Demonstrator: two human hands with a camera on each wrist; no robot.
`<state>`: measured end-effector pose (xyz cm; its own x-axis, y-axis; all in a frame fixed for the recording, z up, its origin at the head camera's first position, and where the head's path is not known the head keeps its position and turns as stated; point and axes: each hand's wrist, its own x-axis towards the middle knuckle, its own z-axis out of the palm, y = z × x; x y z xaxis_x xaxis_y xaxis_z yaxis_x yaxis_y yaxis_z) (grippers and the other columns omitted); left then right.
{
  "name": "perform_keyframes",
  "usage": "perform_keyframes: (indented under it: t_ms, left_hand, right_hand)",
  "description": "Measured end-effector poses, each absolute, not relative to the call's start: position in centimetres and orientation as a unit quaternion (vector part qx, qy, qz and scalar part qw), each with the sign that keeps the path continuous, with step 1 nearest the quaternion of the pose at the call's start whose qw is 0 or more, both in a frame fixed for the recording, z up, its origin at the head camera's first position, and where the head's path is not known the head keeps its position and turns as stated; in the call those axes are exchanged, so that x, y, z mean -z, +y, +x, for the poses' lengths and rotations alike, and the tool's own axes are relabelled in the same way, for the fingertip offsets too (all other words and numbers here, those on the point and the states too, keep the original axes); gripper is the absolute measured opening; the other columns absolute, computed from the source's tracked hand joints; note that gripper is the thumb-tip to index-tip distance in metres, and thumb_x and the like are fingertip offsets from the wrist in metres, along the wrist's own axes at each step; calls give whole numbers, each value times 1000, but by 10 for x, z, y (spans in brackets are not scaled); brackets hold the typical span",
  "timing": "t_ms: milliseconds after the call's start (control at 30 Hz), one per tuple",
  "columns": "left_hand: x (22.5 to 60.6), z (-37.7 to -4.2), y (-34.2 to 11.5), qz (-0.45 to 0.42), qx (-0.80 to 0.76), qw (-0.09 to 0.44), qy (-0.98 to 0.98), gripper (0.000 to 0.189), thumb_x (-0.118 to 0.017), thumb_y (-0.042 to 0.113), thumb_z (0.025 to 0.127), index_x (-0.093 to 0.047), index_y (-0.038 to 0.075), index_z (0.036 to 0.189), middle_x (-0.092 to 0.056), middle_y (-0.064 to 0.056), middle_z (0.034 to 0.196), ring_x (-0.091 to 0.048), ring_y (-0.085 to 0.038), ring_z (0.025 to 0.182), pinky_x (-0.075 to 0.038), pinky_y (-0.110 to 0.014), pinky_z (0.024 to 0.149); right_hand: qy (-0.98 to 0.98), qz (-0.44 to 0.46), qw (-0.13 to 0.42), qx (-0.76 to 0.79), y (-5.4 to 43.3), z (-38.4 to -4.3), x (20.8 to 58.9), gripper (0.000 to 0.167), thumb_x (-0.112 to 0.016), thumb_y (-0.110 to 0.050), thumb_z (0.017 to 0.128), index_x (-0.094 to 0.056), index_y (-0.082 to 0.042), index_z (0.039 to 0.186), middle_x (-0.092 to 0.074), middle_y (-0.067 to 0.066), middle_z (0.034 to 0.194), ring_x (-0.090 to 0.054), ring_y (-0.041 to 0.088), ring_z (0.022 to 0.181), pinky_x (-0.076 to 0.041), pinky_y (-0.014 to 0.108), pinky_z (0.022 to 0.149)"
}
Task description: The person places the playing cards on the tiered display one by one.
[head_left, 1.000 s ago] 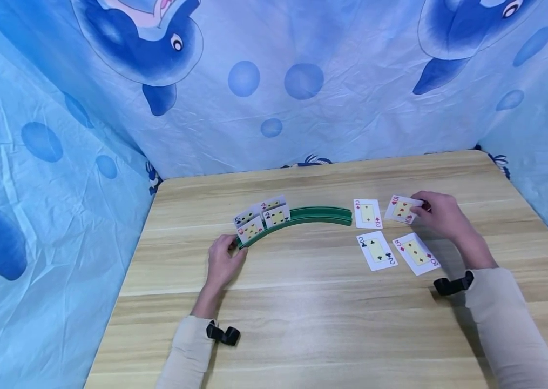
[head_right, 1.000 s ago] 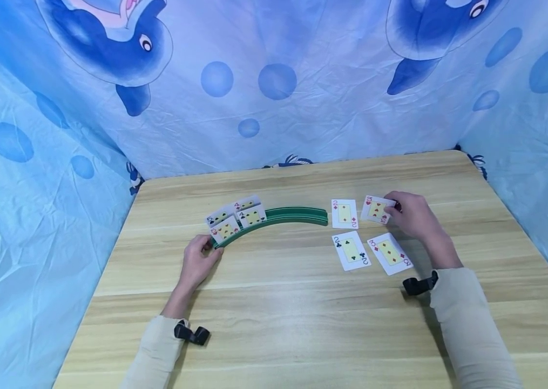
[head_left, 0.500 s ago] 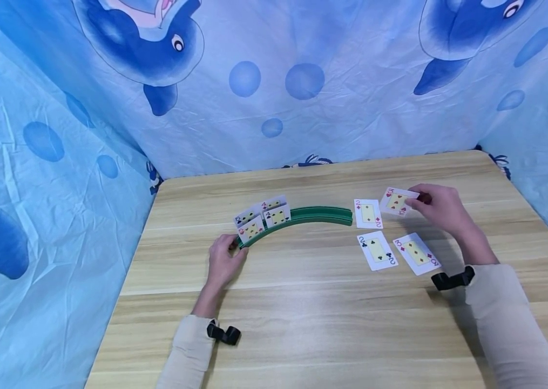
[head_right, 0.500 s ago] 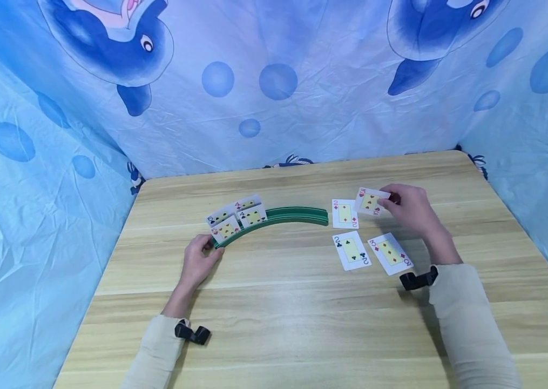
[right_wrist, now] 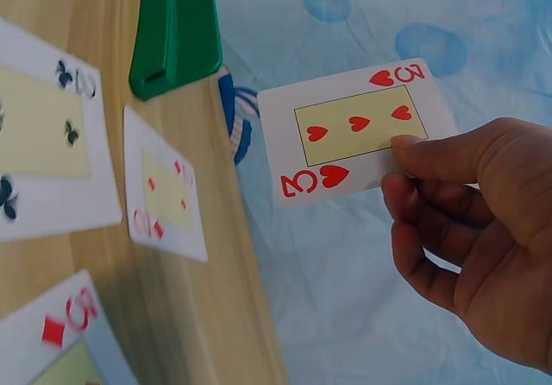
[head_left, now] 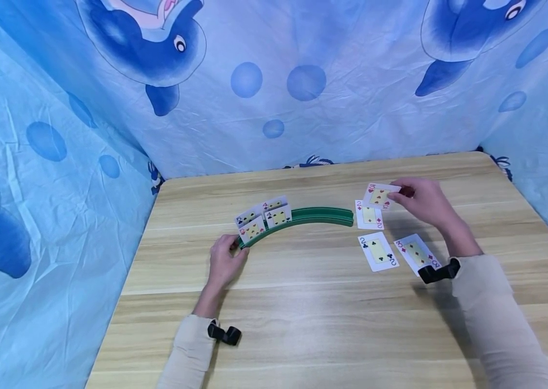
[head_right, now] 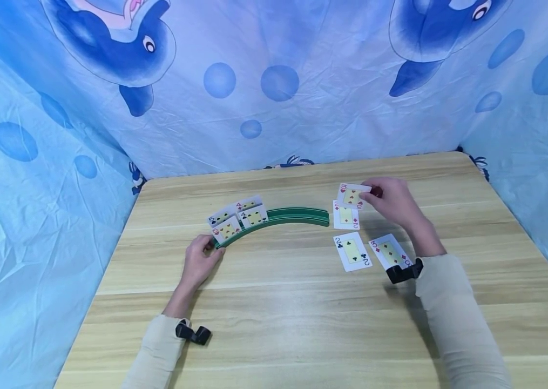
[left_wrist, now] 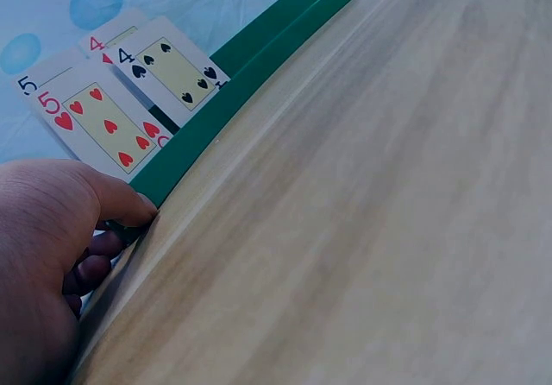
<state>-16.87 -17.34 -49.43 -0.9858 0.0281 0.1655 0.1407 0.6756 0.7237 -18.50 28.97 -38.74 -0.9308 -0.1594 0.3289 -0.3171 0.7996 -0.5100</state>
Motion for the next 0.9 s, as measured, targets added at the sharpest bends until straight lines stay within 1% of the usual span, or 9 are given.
perform_keyframes:
  t_ms: [200, 267, 367, 600, 900]
  left_hand:
    - [496, -169, -175, -47, 402, 75, -911, 40, -76, 13, 83, -67, 0, 119, -68, -18, 114, -60, -33, 104, -38, -55, 108]
    - [497, -169, -174, -50, 401, 76, -911, 40, -76, 13, 83, -67, -1, 119, -68, -18, 114, -60, -33, 104, -39, -55, 106]
    - [497, -169, -174, -51, 401, 76, -911, 39, -76, 13, 83, -67, -1, 118, -68, -18, 113, -60, -33, 103, -38, -55, 107]
    - [496, -169, -173, -50, 397, 75, -913, 39, -77, 13, 82, -67, -1, 117, -68, -18, 112, -60, -34, 103, -37, -55, 108]
    - [497, -170, -173, -47, 399, 77, -912, 38, -77, 13, 82, -68, -1, 116, -68, -18, 112, -59, -34, 103, -37, -55, 107]
  right_hand:
    - [-935, 150, 121, -299, 270, -194, 380, 19, -70, -6, 91, -72, 3, 108, -72, 19, 93, -60, 23, 76, -45, 23, 64]
    - [-934, 152, 112, -302, 263, -197, 376, 21, -69, -7, 92, -71, 3, 111, -72, 20, 94, -61, 24, 78, -46, 24, 65]
    - [-935, 158, 99, -303, 253, -202, 372, 24, -68, -8, 93, -70, 3, 114, -72, 21, 96, -62, 25, 79, -46, 27, 66]
    - [-931, 181, 69, -309, 233, -218, 372, 23, -65, -9, 95, -70, 2, 115, -72, 19, 94, -56, 23, 74, -44, 30, 66]
    - [-920, 214, 50, -325, 207, -232, 377, 20, -62, -7, 96, -71, 0, 113, -75, 18, 97, -62, 22, 76, -48, 32, 68]
